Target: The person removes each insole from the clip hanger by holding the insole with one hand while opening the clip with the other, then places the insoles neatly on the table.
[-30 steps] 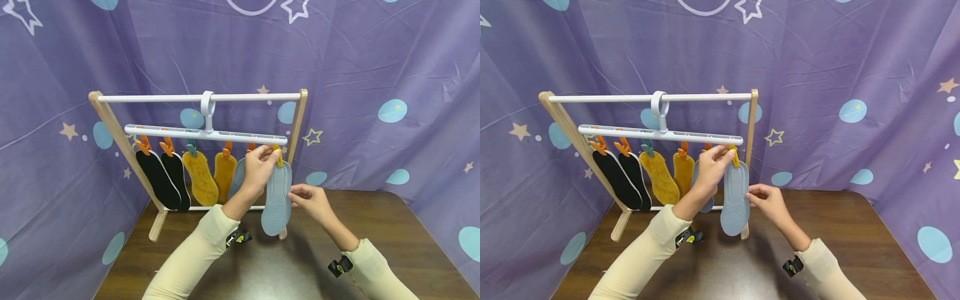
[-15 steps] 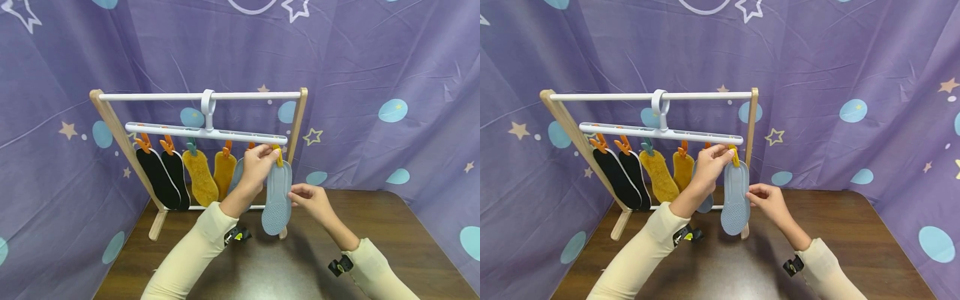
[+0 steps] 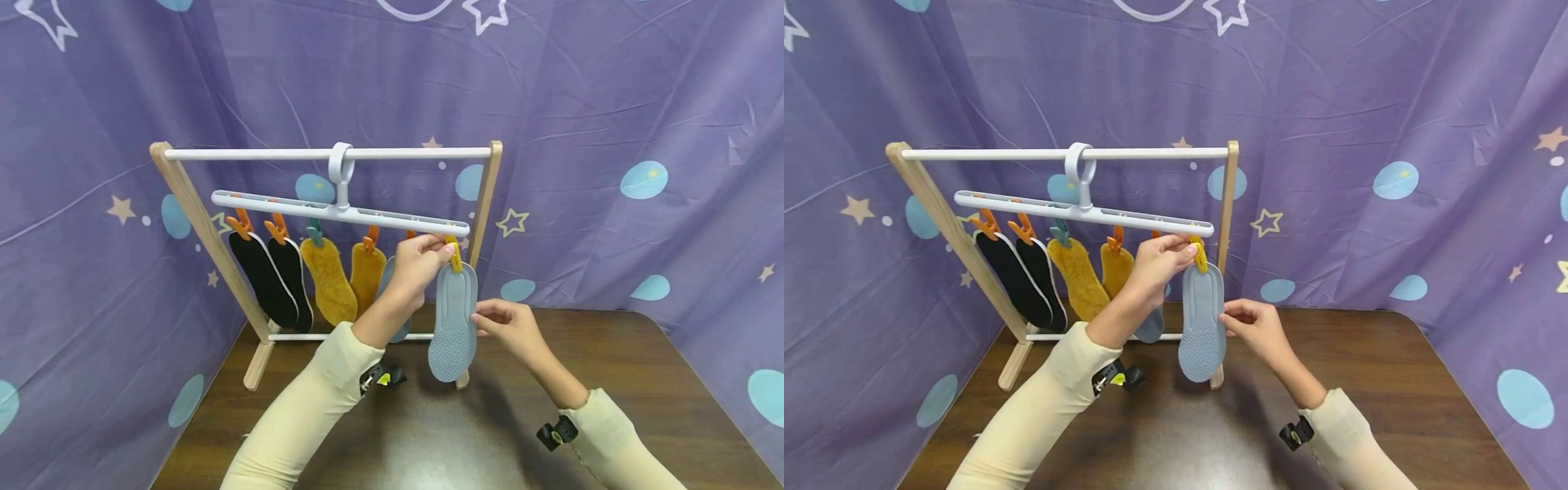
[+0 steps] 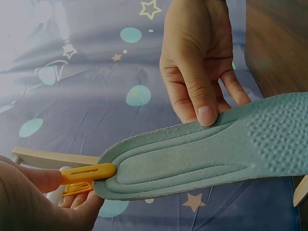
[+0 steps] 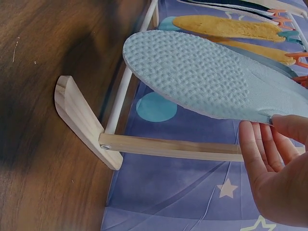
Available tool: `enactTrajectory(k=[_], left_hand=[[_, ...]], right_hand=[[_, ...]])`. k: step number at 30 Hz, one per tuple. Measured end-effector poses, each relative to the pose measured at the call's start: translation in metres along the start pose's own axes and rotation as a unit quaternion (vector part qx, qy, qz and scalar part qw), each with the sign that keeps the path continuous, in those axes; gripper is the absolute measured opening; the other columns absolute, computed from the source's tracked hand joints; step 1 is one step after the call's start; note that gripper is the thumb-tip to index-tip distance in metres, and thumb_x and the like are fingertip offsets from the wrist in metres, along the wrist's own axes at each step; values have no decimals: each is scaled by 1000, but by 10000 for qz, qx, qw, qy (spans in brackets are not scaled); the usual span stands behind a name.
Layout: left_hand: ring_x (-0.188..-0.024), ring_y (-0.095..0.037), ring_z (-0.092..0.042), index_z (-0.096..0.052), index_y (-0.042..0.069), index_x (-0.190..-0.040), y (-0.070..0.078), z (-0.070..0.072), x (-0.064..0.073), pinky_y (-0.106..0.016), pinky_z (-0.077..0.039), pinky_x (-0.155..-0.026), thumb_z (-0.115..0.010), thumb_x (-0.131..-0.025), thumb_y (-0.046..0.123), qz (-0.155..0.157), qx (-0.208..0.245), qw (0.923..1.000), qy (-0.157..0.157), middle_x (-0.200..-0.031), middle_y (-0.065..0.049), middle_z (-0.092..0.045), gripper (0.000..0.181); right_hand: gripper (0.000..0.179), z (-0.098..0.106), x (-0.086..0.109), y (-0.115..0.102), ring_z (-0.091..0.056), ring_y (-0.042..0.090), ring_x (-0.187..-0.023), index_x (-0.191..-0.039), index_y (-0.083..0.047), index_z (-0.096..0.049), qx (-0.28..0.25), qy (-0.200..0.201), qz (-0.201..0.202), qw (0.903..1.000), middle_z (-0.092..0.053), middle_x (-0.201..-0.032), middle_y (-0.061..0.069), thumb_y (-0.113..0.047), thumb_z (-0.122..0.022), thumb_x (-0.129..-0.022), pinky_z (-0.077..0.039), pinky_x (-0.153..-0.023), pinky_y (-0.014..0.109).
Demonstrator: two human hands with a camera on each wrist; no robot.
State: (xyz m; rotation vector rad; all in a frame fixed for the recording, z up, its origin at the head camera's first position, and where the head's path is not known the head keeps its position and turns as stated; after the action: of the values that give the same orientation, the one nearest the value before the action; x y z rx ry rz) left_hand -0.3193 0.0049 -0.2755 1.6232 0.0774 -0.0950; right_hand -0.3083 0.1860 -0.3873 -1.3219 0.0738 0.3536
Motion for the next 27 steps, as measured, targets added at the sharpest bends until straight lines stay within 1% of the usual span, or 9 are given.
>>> enactTrajectory(k=[5,12,18,23,27], left_hand=[[-101,-18,-67,-68,-8,-123,0,0,1,-32,-58,-97,-65,-97,3,-73,-3,9998,158,-121,-22,-72,28],[-96,-17,-68,-71,-8,-119,-2,-1,-1,-30,-59,-92,-67,-95,1,-133,29,9992,382,-116,-22,-74,25],[-90,-13,-67,-73,-9,-115,-2,-1,1,-28,-59,-88,-68,-94,0,-242,151,9980,572,-111,-22,-75,23],[-89,-13,-67,-74,-9,-112,-1,-1,2,-29,-60,-88,-69,-93,0,-258,174,9969,720,-110,-22,-76,21],[-90,-15,-68,-74,-9,-111,-1,-2,3,-30,-61,-89,-69,-92,-1,-204,221,9963,807,-109,-22,-76,21]], right_hand=[[24,0,1,-1,-72,6,-80,-109,15,-69,5,17,1,10000,-72,-102,33,-2,-74,-91,-64,-70,30],[23,2,3,-2,-72,6,-78,-107,14,-70,76,82,53,9999,-73,-99,31,-2,-74,-91,-64,-73,42],[22,4,4,-2,-73,7,-79,-107,13,-71,105,107,17,9999,-75,-97,26,-3,-74,-91,-64,-75,46],[22,4,5,-1,-73,6,-80,-107,12,-71,86,112,-1,9999,-74,-99,27,-3,-74,-92,-63,-76,47],[22,5,6,0,-73,5,-79,-107,12,-71,88,124,12,9999,-74,-99,28,-4,-74,-92,-64,-75,45]])
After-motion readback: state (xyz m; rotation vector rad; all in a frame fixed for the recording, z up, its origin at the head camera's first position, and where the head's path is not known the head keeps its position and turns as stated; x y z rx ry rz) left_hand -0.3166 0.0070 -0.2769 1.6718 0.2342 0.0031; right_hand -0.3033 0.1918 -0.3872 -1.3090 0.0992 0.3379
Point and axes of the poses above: each hand's wrist, its own x-axis away from the middle knuckle, its own z-axis out of the back of the hand, y = z × x, the point moved 6 cm from there along -x, towards the middle knuckle
